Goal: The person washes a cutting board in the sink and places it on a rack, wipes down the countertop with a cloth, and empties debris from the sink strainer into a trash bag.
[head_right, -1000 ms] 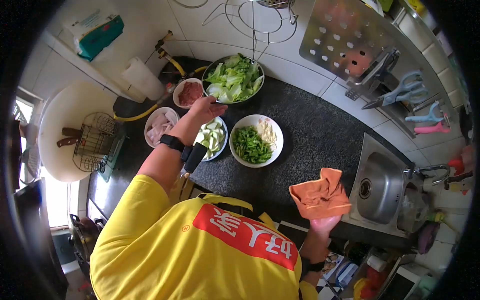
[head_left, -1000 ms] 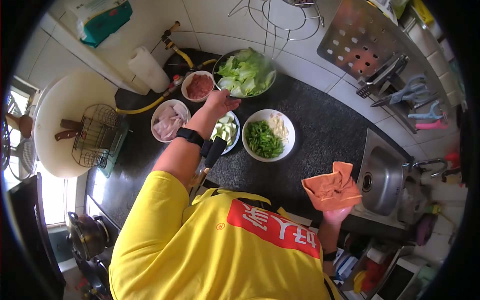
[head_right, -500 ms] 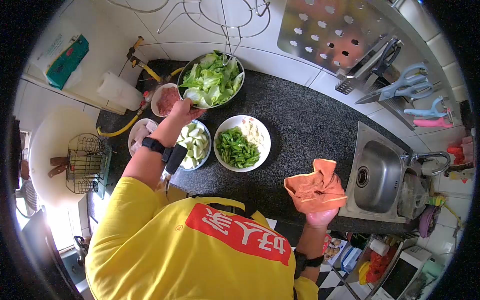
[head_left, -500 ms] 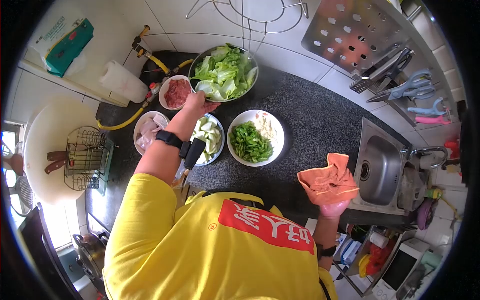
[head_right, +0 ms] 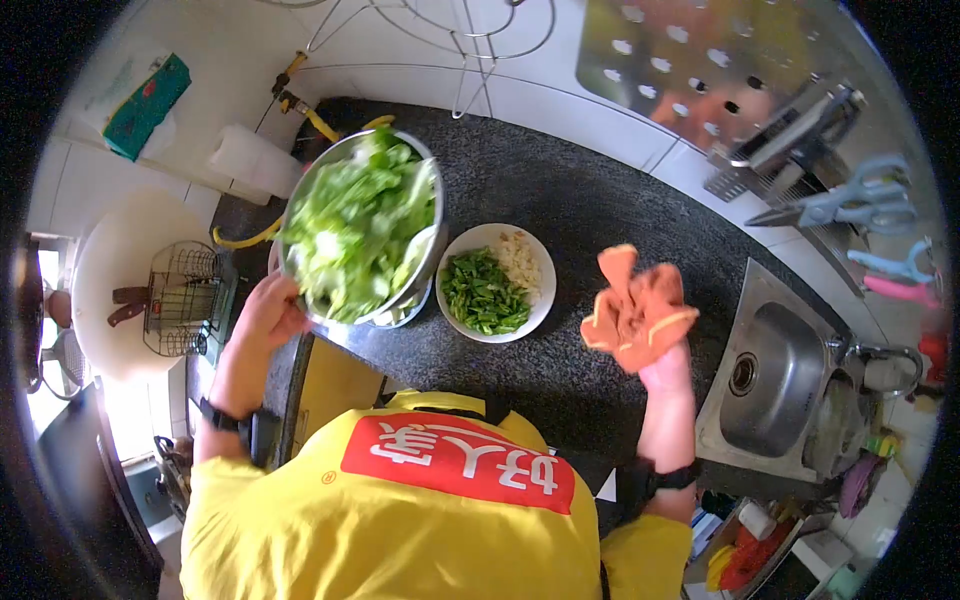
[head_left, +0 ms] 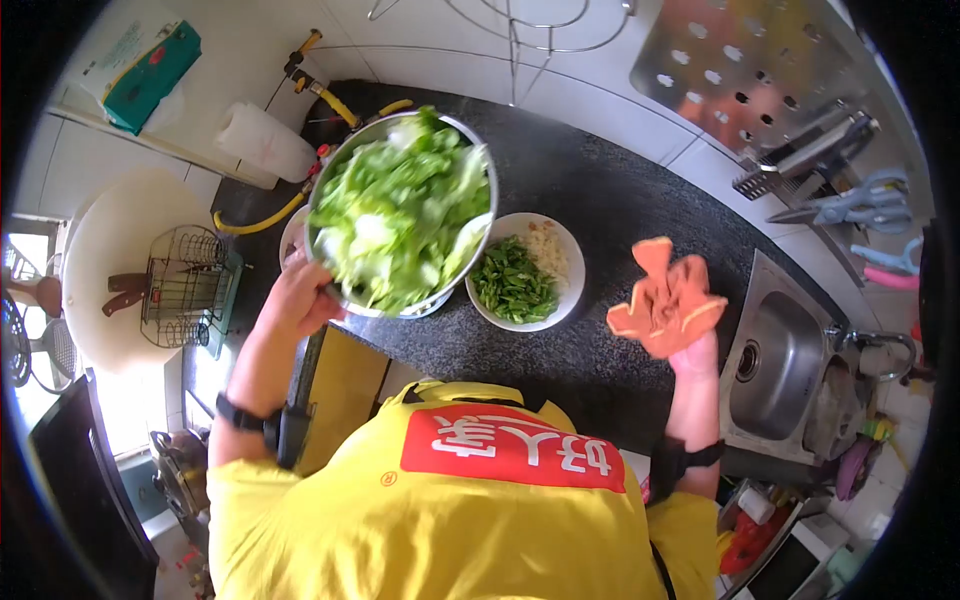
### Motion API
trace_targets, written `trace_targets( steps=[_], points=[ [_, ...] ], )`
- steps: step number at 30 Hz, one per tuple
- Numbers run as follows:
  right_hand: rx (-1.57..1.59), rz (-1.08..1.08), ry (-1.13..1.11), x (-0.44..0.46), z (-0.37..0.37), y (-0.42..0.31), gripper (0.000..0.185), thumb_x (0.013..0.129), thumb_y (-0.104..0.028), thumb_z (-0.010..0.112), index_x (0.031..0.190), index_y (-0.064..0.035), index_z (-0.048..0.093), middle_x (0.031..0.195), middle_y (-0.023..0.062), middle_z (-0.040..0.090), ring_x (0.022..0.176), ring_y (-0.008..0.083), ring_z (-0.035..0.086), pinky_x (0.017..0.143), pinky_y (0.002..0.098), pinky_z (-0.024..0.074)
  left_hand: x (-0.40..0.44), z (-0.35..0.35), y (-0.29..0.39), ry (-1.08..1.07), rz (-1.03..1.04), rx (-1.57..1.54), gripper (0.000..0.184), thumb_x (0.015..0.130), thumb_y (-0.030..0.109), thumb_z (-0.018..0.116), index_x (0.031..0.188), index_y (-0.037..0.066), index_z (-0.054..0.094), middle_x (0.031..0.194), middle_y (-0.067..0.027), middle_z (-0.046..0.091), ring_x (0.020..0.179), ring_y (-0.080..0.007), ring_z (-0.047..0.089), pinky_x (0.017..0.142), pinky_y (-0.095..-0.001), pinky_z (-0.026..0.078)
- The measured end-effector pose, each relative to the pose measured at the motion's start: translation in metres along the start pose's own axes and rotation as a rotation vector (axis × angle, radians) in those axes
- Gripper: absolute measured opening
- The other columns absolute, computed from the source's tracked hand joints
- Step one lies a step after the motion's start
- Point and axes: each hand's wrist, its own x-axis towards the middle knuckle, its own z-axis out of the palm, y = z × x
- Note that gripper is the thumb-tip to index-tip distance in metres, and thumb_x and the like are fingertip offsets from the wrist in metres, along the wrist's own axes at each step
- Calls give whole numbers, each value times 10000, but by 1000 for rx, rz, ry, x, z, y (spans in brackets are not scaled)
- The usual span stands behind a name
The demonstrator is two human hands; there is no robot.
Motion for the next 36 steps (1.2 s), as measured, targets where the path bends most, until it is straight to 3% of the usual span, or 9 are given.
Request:
trace_targets(
  steps=[4, 10, 13, 15, 16, 20, 24, 27, 36],
  points=[
    [-297, 106, -25, 84, 3, 6, 503, 816, -251, 560, 1236, -41, 382, 1219, 56, 428, 1110, 166, 444, 946, 321, 366, -63, -49, -26, 235, -25, -136, 196, 769, 39, 404, 927, -46, 484, 527, -104, 478, 376, -208, 477, 390, -333, 459],
    [-889, 192, -209, 218, 84, 50, 422, 778, -115, 523, 1187, -33, 458, 1152, 70, 511, 1065, 146, 484, 897, 276, 387, -116, -93, -68, 415, 33, -246, 256, 779, 43, 378, 996, -51, 475, 662, -155, 589, 432, -223, 559, 361, -293, 460],
    [-985, 82, -324, 263, 100, 103, 425, 759, -69, 524, 1178, -27, 468, 1152, 66, 517, 1039, 157, 507, 874, 290, 411, -130, -105, -85, 426, 60, -299, 273, 779, 43, 372, 1020, -49, 463, 694, -152, 605, 468, -219, 592, 369, -267, 474],
    [-844, 305, -354, 283, 109, 138, 418, 740, -49, 539, 1156, -39, 496, 1115, 66, 552, 1003, 168, 537, 847, 298, 433, -136, -107, -92, 492, 62, -296, 280, 772, 43, 372, 1019, -58, 457, 698, -157, 603, 468, -225, 592, 372, -269, 480],
    [-1051, 104, -424, 307, 91, 173, 377, 713, -107, 581, 1085, -47, 553, 1074, 104, 582, 984, 220, 563, 826, 308, 451, -137, -105, -94, 498, 62, -301, 280, 772, 43, 372, 1019, -58, 457, 698, -157, 603, 468, -225, 592, 372, -269, 480],
    [-1666, -125, -540, 309, 114, 216, 395, 642, -240, 655, 971, -27, 605, 1074, 168, 565, 989, 324, 541, 848, 356, 445, -140, -104, -101, 517, 45, -365, 303, 759, 36, 368, 1033, -68, 446, 701, -169, 599, 468, -236, 591, 370, -275, 484],
    [-1827, -287, -553, 286, 136, 231, 469, 622, -212, 686, 1047, -56, 566, 1150, 88, 487, 1078, 265, 441, 917, 363, 384, -141, -100, -103, 527, 20, -373, 313, 757, 31, 364, 1044, -70, 435, 703, -174, 598, 460, -247, 586, 379, -294, 492],
    [-1883, -192, -461, 279, 153, 230, 464, 602, -225, 717, 1020, -74, 584, 1171, 45, 449, 1085, 242, 422, 902, 386, 378, -139, -99, -107, 516, 32, -402, 326, 755, 28, 356, 1057, -71, 433, 701, -176, 597, 461, -252, 584, 381, -301, 492],
    [-1962, -197, -289, 291, 161, 259, 279, 645, -182, 669, 909, -107, 618, 1055, 15, 526, 1014, 210, 493, 830, 405, 390, -133, -90, -104, 526, 11, -427, 331, 746, 20, 344, 1052, -63, 440, 701, -182, 594, 452, -260, 569, 384, -307, 477]
  ],
)
